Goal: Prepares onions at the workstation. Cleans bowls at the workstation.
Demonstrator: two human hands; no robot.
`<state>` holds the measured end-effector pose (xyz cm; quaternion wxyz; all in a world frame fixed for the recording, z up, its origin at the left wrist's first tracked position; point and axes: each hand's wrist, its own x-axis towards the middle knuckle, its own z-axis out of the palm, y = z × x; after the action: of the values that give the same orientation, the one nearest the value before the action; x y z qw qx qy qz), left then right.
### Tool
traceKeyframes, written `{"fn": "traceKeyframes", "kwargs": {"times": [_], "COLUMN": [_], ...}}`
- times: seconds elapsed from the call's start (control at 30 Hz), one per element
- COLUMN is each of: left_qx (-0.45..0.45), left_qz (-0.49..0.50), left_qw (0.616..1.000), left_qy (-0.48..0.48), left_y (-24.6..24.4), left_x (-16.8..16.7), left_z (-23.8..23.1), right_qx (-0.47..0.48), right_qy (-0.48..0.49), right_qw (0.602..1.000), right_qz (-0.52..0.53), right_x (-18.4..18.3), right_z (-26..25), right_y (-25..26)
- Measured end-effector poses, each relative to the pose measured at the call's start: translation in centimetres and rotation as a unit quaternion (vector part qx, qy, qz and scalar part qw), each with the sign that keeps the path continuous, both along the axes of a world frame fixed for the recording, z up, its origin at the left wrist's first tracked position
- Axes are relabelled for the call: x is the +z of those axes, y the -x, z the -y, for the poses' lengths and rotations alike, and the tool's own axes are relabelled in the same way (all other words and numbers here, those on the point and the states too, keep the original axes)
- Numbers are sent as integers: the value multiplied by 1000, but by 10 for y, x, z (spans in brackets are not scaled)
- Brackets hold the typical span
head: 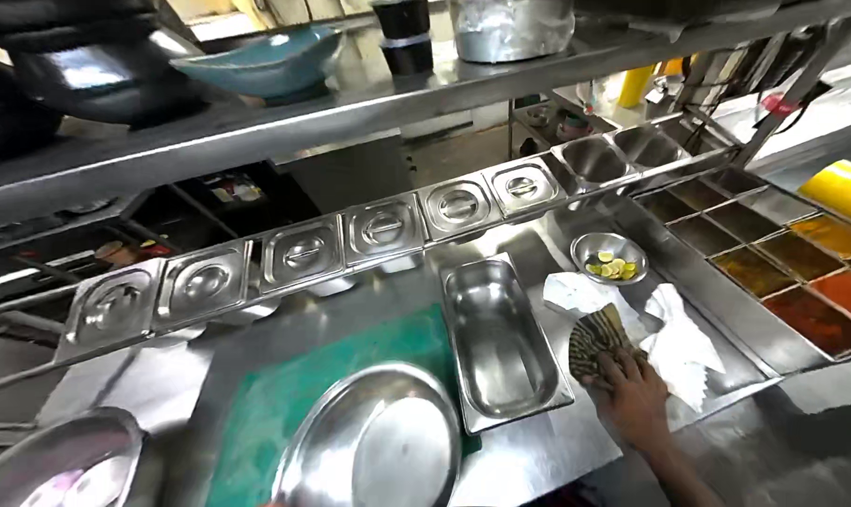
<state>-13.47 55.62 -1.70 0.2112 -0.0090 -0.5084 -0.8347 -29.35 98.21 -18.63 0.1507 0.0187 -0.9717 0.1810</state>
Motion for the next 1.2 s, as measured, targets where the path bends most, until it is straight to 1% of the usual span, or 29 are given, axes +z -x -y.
{"fn": "traceKeyframes", "kwargs": {"times": [0.03,0.07,0.1,0.13,0.17,0.2,0.23,0.3,0.33,0.37,0.4,0.43,0.5,0.53,0.57,0.63,0.67,0.73,0.8,0.83,0.87,0.93,0.97,1.0,1.03,1.1,1.13,1.17,1.2], "left_qx": [16,0,-31,-59,-81,-97,-105,-97,-95,-96,-102,-111,-125,-128,-133,-148,-157,-158,-132,-119,-117,-117,-115,-114,-106,-91,-101,-123,-156], "left_qz": [21,38,53,63,73,80,85,103,111,117,118,116,101,94,89,87,88,97,114,123,127,137,142,148,156,168,148,96,22], "left_qw": [1000,999,998,995,991,990,989,990,989,988,988,987,987,987,987,984,981,979,982,983,984,983,983,982,982,979,978,978,975], "left_qy": [14,-1,-26,-55,-72,-71,-58,-28,-18,-9,-5,-6,-16,-21,-27,-51,-68,-85,-71,-58,-52,-38,-32,-23,-1,72,110,140,157], "left_y": [18,37,54,71,85,96,106,118,121,122,122,120,118,115,111,106,102,94,90,90,92,98,105,113,121,131,132,132,134], "left_x": [22,39,50,55,59,63,68,75,78,80,80,80,80,80,80,79,78,77,79,79,77,71,69,68,68,72,73,69,63], "left_z": [-24,-48,-68,-87,-106,-122,-135,-155,-162,-165,-166,-164,-160,-156,-153,-146,-144,-142,-144,-147,-150,-157,-163,-171,-183,-213,-226,-236,-241], "right_qx": [25,42,45,35,15,-8,-24,-32,-22,-1,28,65,111,93,48,-57,-95,-138,-162,-169,-173,-146,-97,-42,23,146,174,170,151], "right_qy": [24,73,149,236,322,399,456,519,534,537,527,492,348,281,237,168,145,130,142,185,242,330,358,364,349,278,219,147,99], "right_qw": [999,995,986,968,942,910,879,833,821,821,832,858,931,954,968,982,981,969,958,951,944,933,923,913,903,900,909,926,940], "right_qz": [-38,-60,-67,-81,-96,-113,-139,-192,-200,-192,-170,-132,1,57,75,66,87,156,188,179,140,-11,-99,-177,-249,-302,-309,-304,-289], "right_x": [-5,-6,-1,6,14,26,40,70,84,93,96,95,91,88,85,76,69,55,53,65,85,132,154,170,182,193,194,197,203], "right_z": [-6,-13,-20,-27,-32,-36,-40,-46,-48,-48,-46,-45,-48,-49,-51,-67,-76,-92,-109,-116,-118,-105,-92,-76,-54,3,30,49,57], "right_y": [-4,-2,3,9,15,21,26,31,30,29,28,27,35,42,50,73,81,93,98,93,79,34,12,-11,-31,-56,-58,-56,-50]}}
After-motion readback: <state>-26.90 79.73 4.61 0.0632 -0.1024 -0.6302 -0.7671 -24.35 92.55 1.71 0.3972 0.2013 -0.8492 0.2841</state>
